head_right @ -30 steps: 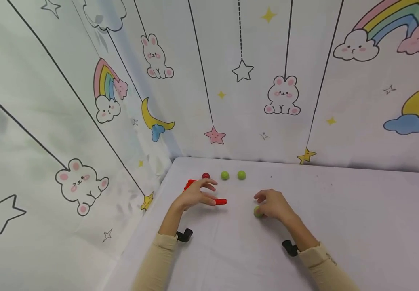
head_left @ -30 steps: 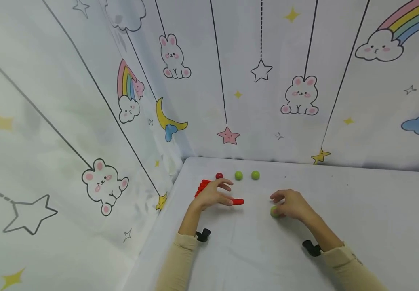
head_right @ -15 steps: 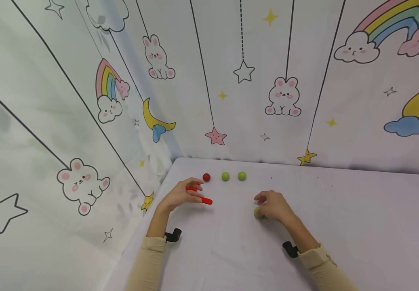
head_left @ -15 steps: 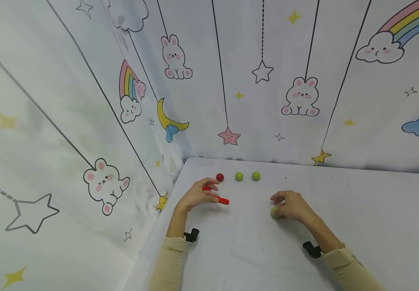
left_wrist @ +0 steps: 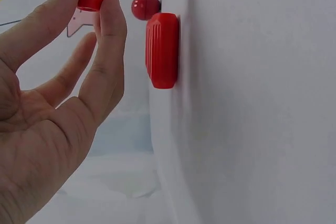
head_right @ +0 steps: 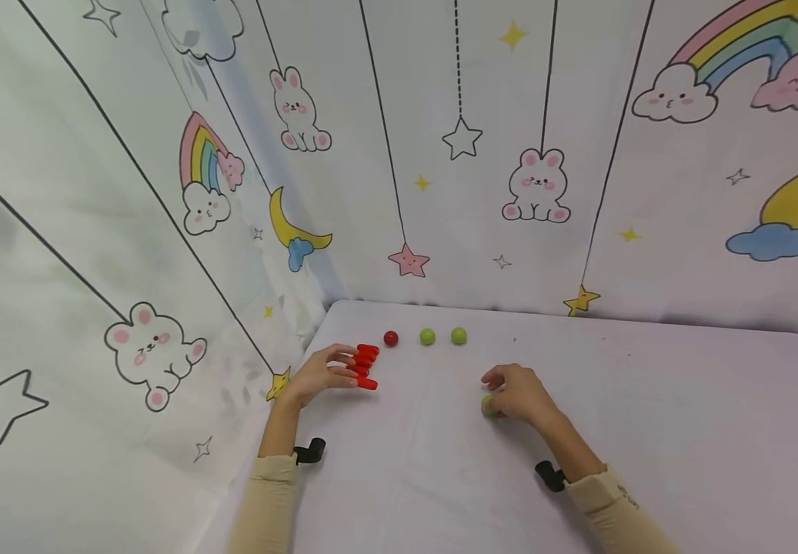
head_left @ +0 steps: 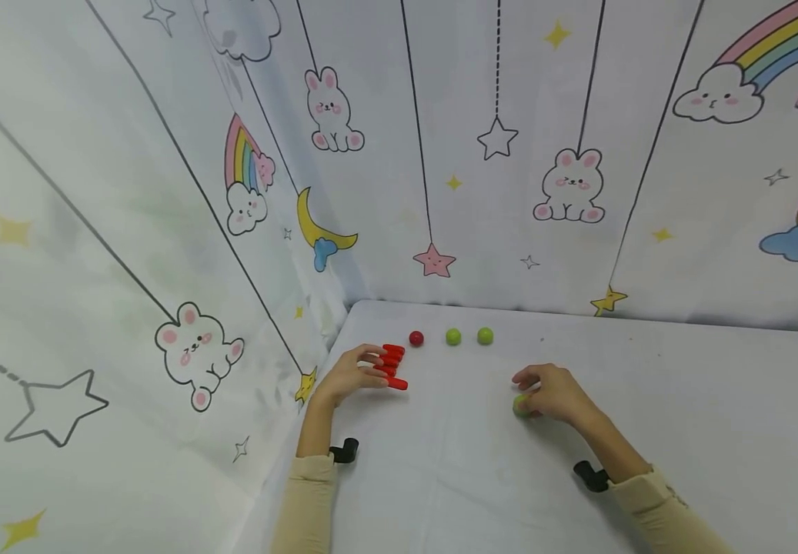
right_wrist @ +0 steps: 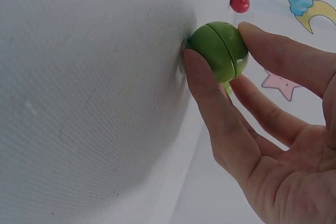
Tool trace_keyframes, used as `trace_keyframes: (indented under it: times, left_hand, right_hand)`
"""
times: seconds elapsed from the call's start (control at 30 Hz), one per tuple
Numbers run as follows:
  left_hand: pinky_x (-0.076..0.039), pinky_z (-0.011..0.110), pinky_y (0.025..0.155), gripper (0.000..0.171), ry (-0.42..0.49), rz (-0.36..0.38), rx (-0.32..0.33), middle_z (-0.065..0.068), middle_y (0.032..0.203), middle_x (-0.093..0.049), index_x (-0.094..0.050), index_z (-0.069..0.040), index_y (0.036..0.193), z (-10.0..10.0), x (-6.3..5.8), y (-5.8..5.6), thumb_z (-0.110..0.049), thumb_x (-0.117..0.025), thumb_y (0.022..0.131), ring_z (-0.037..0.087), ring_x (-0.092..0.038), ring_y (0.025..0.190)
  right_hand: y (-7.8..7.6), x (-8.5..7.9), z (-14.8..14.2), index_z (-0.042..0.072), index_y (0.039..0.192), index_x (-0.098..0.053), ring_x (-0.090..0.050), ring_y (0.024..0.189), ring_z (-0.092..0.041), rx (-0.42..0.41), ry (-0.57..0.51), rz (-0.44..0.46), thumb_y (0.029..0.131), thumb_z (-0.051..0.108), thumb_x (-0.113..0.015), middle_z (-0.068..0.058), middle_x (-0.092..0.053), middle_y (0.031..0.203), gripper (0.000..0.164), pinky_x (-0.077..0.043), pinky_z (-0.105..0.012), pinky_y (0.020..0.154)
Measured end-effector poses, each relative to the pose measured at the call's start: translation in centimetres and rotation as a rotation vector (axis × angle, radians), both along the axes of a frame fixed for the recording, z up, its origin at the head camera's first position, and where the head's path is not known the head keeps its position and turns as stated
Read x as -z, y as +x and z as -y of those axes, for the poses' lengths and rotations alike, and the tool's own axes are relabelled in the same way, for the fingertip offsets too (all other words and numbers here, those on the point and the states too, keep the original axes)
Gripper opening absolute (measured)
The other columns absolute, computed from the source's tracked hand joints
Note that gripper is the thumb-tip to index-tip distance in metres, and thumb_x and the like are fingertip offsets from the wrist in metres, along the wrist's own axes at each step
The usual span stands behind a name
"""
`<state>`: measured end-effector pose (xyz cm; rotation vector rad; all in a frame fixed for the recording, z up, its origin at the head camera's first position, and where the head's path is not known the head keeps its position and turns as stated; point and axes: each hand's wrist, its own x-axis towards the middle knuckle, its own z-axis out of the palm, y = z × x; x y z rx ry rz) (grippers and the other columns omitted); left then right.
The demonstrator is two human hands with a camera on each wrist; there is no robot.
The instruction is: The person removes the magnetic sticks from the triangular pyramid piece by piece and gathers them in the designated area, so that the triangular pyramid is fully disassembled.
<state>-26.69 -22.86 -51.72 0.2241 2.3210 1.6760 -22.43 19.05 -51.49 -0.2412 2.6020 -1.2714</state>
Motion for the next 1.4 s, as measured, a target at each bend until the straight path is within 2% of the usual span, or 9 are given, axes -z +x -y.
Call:
trace_keyframes:
  times: [0.13,0.47,0.67,1.03,1.2,1.4]
  left_hand:
    - [-0.060,0.034,0.088,0.066,-0.018,0.014,-0.031,0.025,0.138,-0.056,-0.053,0.000,0.146,0.9,0.4,-0.1,-0.004,-0.083,0.087,0.032,-0.066,0.111]
    - [-0.060,0.036,0.086,0.067,0.016,0.079,-0.121,0.027,0.137,-0.053,-0.056,0.000,0.144,2.5,0.8,-0.5,0.002,-0.084,0.083,0.035,-0.062,0.115]
    - [-0.060,0.035,0.085,0.065,-0.015,0.084,-0.160,0.026,0.132,-0.055,-0.059,0.000,0.140,3.0,1.6,-1.1,0.002,-0.086,0.080,0.033,-0.062,0.110]
    - [-0.057,0.038,0.088,0.063,-0.072,0.103,-0.172,0.025,0.130,-0.057,-0.060,0.000,0.138,2.9,2.2,-1.5,0.001,-0.086,0.081,0.032,-0.064,0.104]
    - [-0.056,0.039,0.088,0.060,-0.155,0.086,-0.177,0.024,0.128,-0.058,-0.061,-0.001,0.136,2.7,1.9,-1.2,0.001,-0.085,0.081,0.032,-0.063,0.104]
    - [-0.056,0.038,0.087,0.059,-0.190,0.079,-0.177,0.023,0.128,-0.059,-0.061,-0.001,0.136,2.7,1.5,-1.0,0.001,-0.084,0.082,0.031,-0.062,0.105]
  right_hand:
    - [0.1,0.0,0.1,-0.003,0.121,-0.070,-0.072,0.089,-0.021,-0.002,0.003,-0.003,0.081,0.000,-0.083,-0.018,-0.071,0.114,0.042,-0.061,-0.034,0.066]
    - [0.1,0.0,0.3,-0.003,0.121,-0.070,-0.071,0.087,-0.020,0.010,0.004,0.007,0.081,-0.002,-0.083,-0.017,-0.071,0.113,0.042,-0.062,-0.037,0.067]
    - [0.0,0.0,0.3,-0.003,0.121,-0.070,-0.071,0.087,-0.020,0.016,-0.003,0.014,0.080,-0.002,-0.083,-0.017,-0.071,0.113,0.043,-0.062,-0.037,0.068]
    - [0.2,-0.1,0.1,-0.003,0.121,-0.070,-0.070,0.084,-0.020,0.024,-0.005,0.021,0.080,-0.002,-0.083,-0.017,-0.070,0.113,0.043,-0.062,-0.037,0.067]
    - [0.1,0.1,0.2,-0.002,0.121,-0.070,-0.070,0.084,-0.019,0.025,0.006,0.017,0.080,-0.002,-0.083,-0.016,-0.071,0.113,0.043,-0.061,-0.035,0.066]
    - [0.0,0.1,0.2,-0.001,0.121,-0.071,-0.070,0.085,-0.019,0.026,0.010,0.025,0.080,-0.001,-0.084,-0.015,-0.071,0.113,0.043,-0.061,-0.034,0.066]
